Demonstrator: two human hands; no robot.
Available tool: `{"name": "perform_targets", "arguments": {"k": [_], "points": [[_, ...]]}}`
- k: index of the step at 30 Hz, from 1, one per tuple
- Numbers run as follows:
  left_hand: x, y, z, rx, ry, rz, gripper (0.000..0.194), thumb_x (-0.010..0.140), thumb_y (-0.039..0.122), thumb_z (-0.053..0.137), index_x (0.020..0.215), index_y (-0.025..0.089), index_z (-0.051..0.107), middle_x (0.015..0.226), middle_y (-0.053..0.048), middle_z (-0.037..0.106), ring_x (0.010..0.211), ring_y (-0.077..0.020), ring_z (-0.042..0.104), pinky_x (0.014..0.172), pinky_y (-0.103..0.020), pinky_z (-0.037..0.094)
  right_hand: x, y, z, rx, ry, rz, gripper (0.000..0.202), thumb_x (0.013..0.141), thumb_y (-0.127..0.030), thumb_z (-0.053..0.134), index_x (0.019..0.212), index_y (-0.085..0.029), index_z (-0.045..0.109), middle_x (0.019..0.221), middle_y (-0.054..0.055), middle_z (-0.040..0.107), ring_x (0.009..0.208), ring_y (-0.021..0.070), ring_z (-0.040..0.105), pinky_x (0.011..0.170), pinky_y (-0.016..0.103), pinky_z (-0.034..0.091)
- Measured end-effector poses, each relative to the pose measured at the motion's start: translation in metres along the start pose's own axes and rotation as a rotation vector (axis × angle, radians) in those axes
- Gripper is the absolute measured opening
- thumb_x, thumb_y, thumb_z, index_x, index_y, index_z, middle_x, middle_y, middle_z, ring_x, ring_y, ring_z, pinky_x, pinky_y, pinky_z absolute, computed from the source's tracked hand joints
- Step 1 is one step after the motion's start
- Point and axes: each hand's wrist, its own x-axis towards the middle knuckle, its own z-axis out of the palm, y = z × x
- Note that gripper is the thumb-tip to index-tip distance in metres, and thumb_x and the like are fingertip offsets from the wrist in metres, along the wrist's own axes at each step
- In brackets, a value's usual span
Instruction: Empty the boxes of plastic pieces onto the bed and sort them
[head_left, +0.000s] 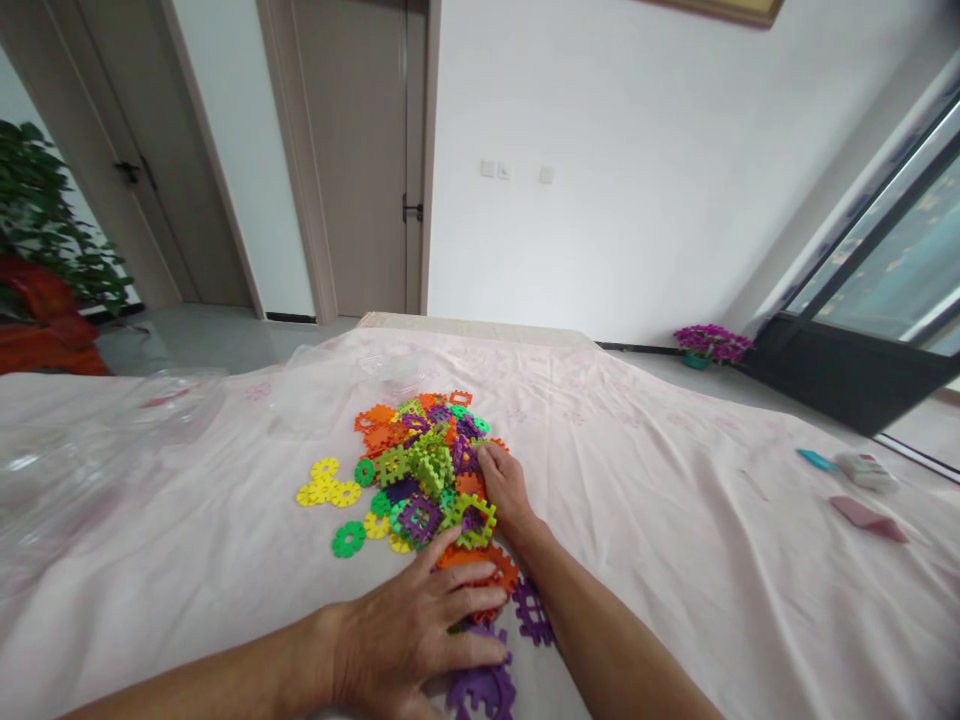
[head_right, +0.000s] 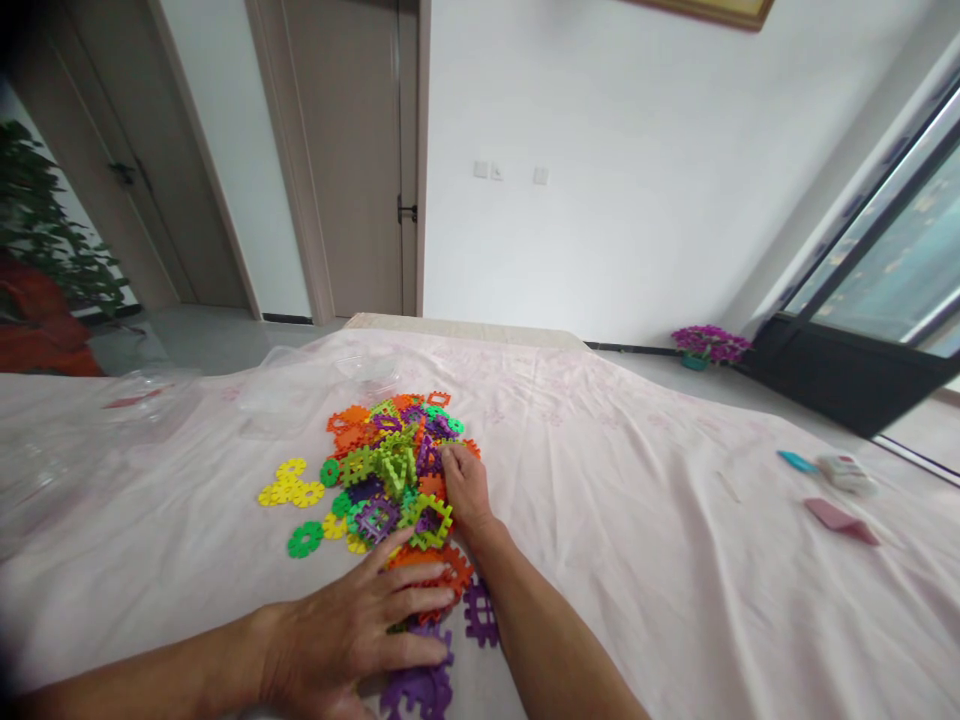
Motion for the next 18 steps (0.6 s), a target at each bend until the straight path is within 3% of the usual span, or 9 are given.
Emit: {"name": "perform_targets", "arguments": {"k": [10, 18], "points": [[0.014, -0.03, 0.022, 0.18, 0.18, -0.205, 0.054, 0.085, 0.046, 0.066, 0.133, 0.022, 0.054, 0.139, -0.011, 0.058, 0.137, -0.03, 0.045, 0.123, -0.063, 0.005, 0.0, 0.0, -0.003, 0.087, -0.009, 0.032, 0.042, 0.092, -0.055, 0.048, 0.075, -0.019, 0.064, 0.071, 0.001, 0.061, 0.07, 0.0179, 0.051, 0.065, 0.028, 0.042], [0.015, -0.048, 0.022, 0.296, 0.252, -0.405, 0.051, 0.089, 0.029, 0.062, 0.138, 0.025, 0.05, 0.135, -0.007, 0.061, 0.141, -0.0286, 0.04, 0.123, -0.064, 0.006, 0.008, 0.007, -0.005, 0.11, -0.057, 0.076, 0.038, 0.089, -0.049, 0.051, 0.084, -0.018, 0.071, 0.079, 0.002, 0.067, 0.078, 0.0189, 0.058, 0.074, 0.029, 0.046]]}}
